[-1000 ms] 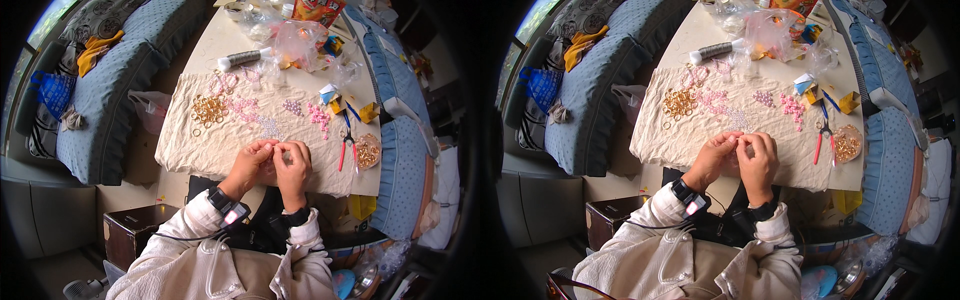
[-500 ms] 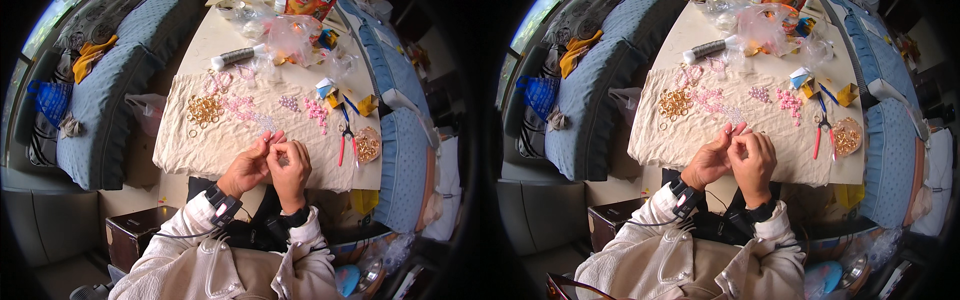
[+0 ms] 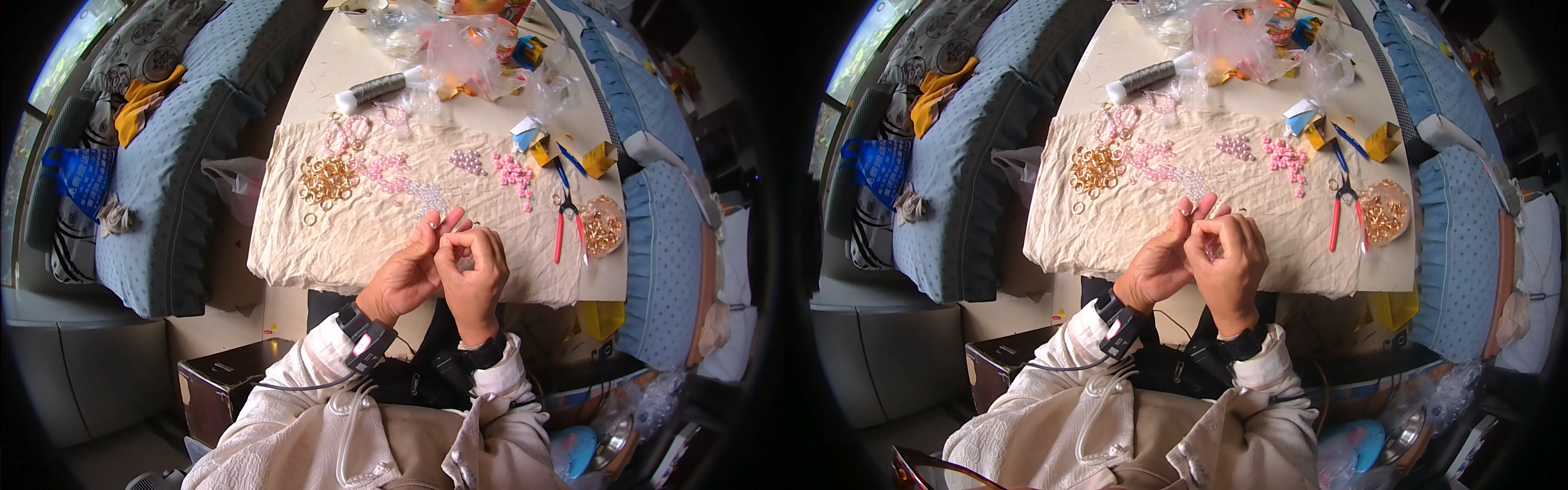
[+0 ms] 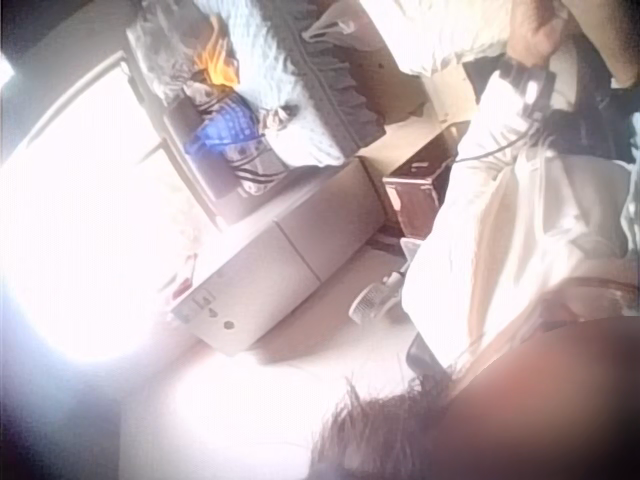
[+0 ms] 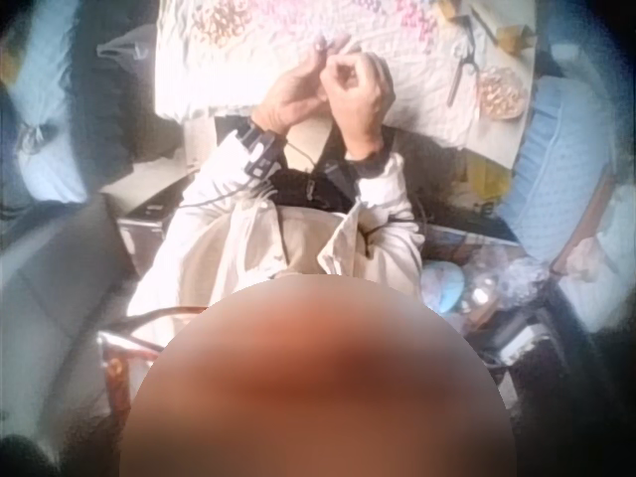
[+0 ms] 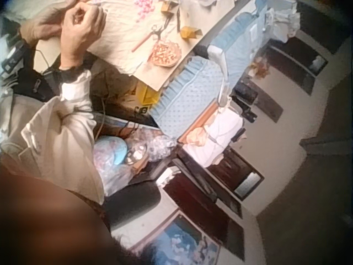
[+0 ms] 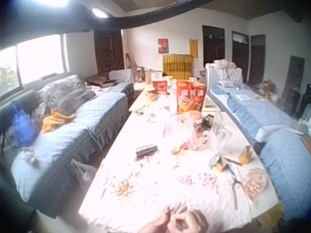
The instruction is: The person assembles a beaded keychain by threading pink and white beads onto a wire, then uses pliers to attach a metal ring and secure the ends. The person handles beads, wire, pliers, and metal rings on a table covered with a cloth.
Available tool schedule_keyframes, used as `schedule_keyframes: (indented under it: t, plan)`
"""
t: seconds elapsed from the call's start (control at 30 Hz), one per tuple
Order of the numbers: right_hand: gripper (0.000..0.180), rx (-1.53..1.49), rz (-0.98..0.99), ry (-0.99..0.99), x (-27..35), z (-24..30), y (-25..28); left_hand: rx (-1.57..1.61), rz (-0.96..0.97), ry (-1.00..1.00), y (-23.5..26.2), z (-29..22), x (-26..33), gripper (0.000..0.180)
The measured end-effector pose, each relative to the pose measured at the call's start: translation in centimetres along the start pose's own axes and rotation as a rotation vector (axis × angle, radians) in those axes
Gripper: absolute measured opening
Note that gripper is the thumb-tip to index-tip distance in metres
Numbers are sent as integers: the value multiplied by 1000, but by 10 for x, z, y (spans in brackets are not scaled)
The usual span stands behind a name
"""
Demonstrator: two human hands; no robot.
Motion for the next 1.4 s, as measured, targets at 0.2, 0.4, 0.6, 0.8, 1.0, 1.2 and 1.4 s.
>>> schedule_keyframes:
  t: [0.2, 0.4, 0.6, 0.8, 1.0, 1.2, 1.4]
  plan:
    - [20, 12, 4, 9, 1, -2, 1, 16, -1, 11, -1, 4, -2, 27]
    - [19, 8, 5, -10, 3, -4, 1, 29, 14, 14, -1, 5, -3, 28]
    - [19, -9, -19, -41, 7, -7, 0, -4, 10, 15, 0, 6, -3, 29]
    - [20, -11, -34, -35, 10, -9, 0, -9, 3, 0, -1, 7, -3, 29]
    - [20, -15, -29, -39, 11, -10, 0, 4, 19, 6, -1, 8, -4, 29]
    - [19, -22, -28, -35, 11, -11, 0, 0, 10, 5, -1, 9, -5, 29]
    - [18, -24, -29, -12, 11, -10, 1, 27, 24, -2, -1, 10, -5, 29]
Point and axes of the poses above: each hand's wrist, its own x-axis away from the middle knuckle, its own y-axis out of the back of the hand, z = x × y, the point moved 4 cm from there along -x, towards the middle knuckle, and after that the axes turned 14 degrees about y, right-handed, at the moved point
